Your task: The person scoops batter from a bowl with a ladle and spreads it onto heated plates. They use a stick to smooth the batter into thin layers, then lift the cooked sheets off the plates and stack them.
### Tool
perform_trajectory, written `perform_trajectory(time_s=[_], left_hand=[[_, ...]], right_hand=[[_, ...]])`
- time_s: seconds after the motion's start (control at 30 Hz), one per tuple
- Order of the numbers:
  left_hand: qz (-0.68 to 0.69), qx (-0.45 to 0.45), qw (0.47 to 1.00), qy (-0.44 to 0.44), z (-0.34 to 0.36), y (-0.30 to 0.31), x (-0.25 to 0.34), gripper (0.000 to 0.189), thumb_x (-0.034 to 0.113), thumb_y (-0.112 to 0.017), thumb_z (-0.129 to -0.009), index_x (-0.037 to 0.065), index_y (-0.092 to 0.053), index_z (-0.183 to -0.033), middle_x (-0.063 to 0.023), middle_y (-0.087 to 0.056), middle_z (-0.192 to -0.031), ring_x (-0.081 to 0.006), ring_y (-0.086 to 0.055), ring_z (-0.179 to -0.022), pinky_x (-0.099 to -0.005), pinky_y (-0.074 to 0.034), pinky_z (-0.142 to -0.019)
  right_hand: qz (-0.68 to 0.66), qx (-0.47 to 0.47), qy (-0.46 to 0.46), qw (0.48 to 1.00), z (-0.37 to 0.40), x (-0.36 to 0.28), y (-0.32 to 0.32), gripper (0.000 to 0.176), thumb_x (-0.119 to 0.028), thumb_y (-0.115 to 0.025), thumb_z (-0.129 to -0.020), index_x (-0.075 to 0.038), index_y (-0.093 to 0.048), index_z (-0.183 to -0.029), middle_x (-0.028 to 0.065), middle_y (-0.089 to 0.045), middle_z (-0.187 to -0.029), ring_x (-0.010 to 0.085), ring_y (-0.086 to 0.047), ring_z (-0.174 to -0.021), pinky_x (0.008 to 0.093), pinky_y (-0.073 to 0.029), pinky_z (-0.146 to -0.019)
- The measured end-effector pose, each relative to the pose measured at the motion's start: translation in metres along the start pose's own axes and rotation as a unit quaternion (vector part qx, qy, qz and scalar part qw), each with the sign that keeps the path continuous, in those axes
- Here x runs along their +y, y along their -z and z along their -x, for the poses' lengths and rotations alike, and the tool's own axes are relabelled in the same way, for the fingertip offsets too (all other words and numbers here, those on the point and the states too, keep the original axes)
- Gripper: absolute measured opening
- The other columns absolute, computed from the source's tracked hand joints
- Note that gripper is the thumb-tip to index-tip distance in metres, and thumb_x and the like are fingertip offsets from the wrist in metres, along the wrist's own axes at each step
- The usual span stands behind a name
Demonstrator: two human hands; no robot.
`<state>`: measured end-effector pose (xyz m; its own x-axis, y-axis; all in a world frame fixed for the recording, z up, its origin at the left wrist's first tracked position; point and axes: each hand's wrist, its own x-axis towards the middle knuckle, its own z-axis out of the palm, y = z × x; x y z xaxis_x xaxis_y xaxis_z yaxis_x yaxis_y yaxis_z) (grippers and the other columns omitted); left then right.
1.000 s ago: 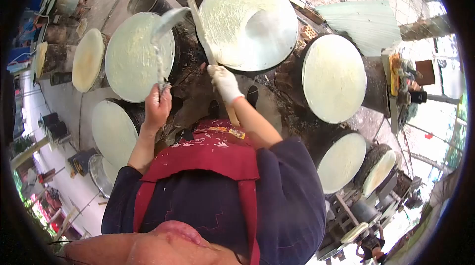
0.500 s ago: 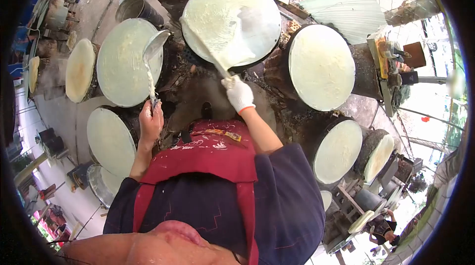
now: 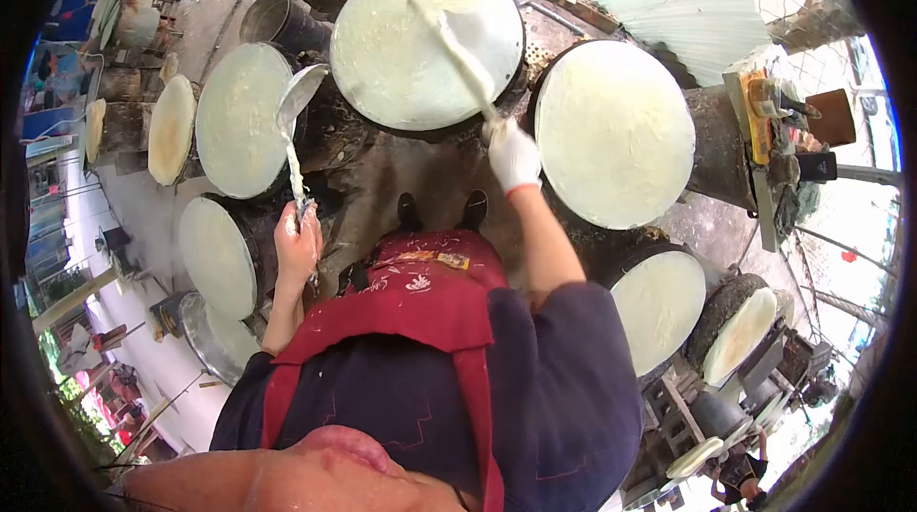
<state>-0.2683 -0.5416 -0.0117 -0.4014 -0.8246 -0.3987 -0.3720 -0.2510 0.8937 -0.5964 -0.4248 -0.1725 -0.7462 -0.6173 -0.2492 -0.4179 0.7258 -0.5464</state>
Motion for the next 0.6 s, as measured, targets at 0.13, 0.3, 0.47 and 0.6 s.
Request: perform_trajectory(time_s=[0.13, 0.3, 0.47, 0.6], left_hand=[[-0.007, 0.009, 1.0, 0.015, 0.001, -0.017, 0.007, 0.009, 0.007, -0.047, -0.096, 0.002, -0.053, -0.101, 0.0052, -0.047, -0.067, 0.0002, -0.04, -0.049, -0.0172, -0.03, -0.042], [-0.017, -0.01, 1.0, 0.002, -0.007, -0.026, 0.009, 0.008, 0.007, -0.049, -0.095, 0.002, -0.053, -0.1, 0.0062, -0.046, -0.064, -0.0001, -0.04, -0.049, -0.0179, -0.031, -0.042], [-0.032, -0.003, 0.999, 0.009, -0.007, -0.031, 0.021, 0.006, 0.007, -0.049, -0.095, 0.003, -0.053, -0.097, 0.0062, -0.046, -0.063, -0.0001, -0.04, -0.048, -0.0183, -0.031, -0.042], [-0.045, 0.02, 0.999, 0.018, 0.0, -0.023, 0.008, 0.006, 0.008, -0.05, -0.096, 0.003, -0.052, -0.095, 0.0062, -0.046, -0.061, 0.0, -0.041, -0.047, -0.0186, -0.031, -0.04]], right_hand=[[-0.029, 0.047, 0.0, 0.998, -0.042, -0.005, 0.015, 0.038, -0.035, -0.046, -0.094, -0.002, -0.063, -0.087, 0.0262, -0.065, -0.083, 0.0439, -0.063, -0.078, 0.0517, -0.049, -0.069], [0.013, -0.084, -0.063, 0.994, 0.004, 0.006, -0.001, 0.06, -0.039, -0.045, -0.094, -0.011, -0.03, -0.144, 0.0252, -0.065, -0.085, 0.0413, -0.064, -0.079, 0.0504, -0.05, -0.07], [0.042, 0.087, -0.034, 0.995, -0.097, -0.015, 0.013, 0.048, -0.038, -0.046, -0.093, -0.005, -0.047, -0.127, 0.0269, -0.063, -0.093, 0.0428, -0.063, -0.083, 0.0486, -0.051, -0.075], [0.075, 0.064, -0.008, 0.995, -0.2, -0.045, 0.048, 0.042, -0.038, -0.056, -0.087, -0.008, -0.055, -0.116, 0.023, -0.065, -0.097, 0.0386, -0.064, -0.092, 0.0487, -0.05, -0.078]])
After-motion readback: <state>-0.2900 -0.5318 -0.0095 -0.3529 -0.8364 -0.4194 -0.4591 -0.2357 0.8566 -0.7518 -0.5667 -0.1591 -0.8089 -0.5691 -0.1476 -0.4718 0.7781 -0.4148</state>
